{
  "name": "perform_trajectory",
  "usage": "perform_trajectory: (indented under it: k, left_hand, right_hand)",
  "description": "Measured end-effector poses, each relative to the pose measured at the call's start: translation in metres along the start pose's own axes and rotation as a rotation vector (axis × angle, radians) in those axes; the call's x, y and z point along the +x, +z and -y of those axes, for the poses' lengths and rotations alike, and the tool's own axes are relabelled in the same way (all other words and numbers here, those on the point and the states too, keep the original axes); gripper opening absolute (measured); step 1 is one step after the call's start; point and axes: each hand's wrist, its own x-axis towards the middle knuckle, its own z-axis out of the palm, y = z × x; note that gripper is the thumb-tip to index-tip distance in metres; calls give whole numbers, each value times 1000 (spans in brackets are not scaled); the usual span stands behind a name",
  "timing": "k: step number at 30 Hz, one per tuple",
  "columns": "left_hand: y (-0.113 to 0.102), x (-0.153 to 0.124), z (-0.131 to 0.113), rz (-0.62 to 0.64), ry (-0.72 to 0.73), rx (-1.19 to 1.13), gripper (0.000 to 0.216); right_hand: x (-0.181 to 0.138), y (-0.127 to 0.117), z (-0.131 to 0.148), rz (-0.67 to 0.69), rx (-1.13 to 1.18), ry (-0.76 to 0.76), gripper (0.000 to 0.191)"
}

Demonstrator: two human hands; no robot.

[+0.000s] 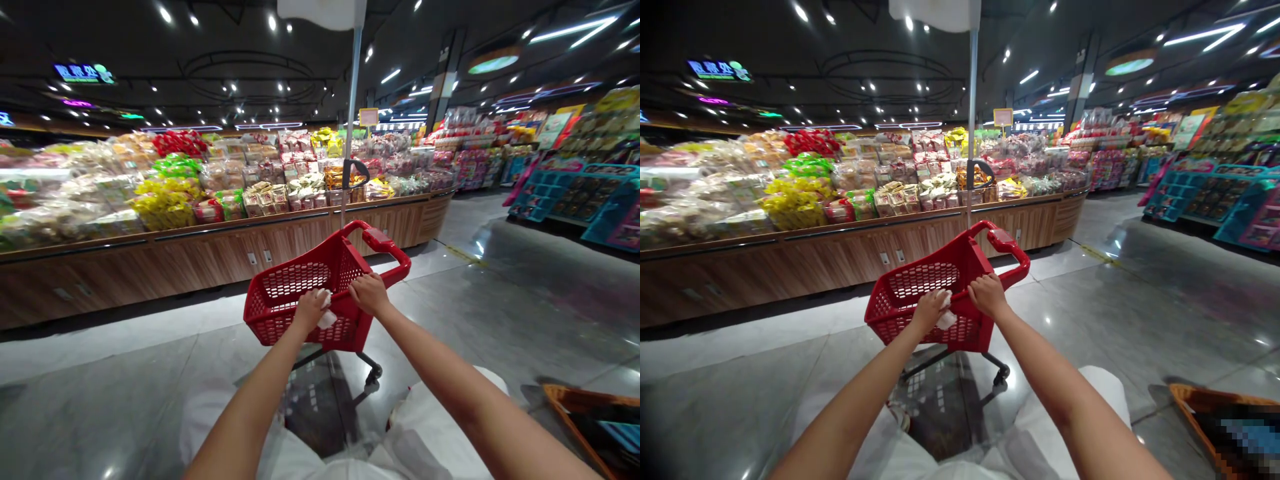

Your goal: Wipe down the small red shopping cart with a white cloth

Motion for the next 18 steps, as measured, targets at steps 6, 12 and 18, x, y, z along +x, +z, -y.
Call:
perform_trajectory:
  k: [6,12,18]
  left_hand:
    - [-4,-68,50,53,-102,122,36]
    - [1,-48,-2,23,-208,128,30]
    - [1,-19,-41,105,-191,90,28]
  right_hand:
    - [-3,-1,-44,79,-54,77,37]
    - [-1,18,-2,168,-17,261,34]
    - [-15,39,51,232,141,219,33]
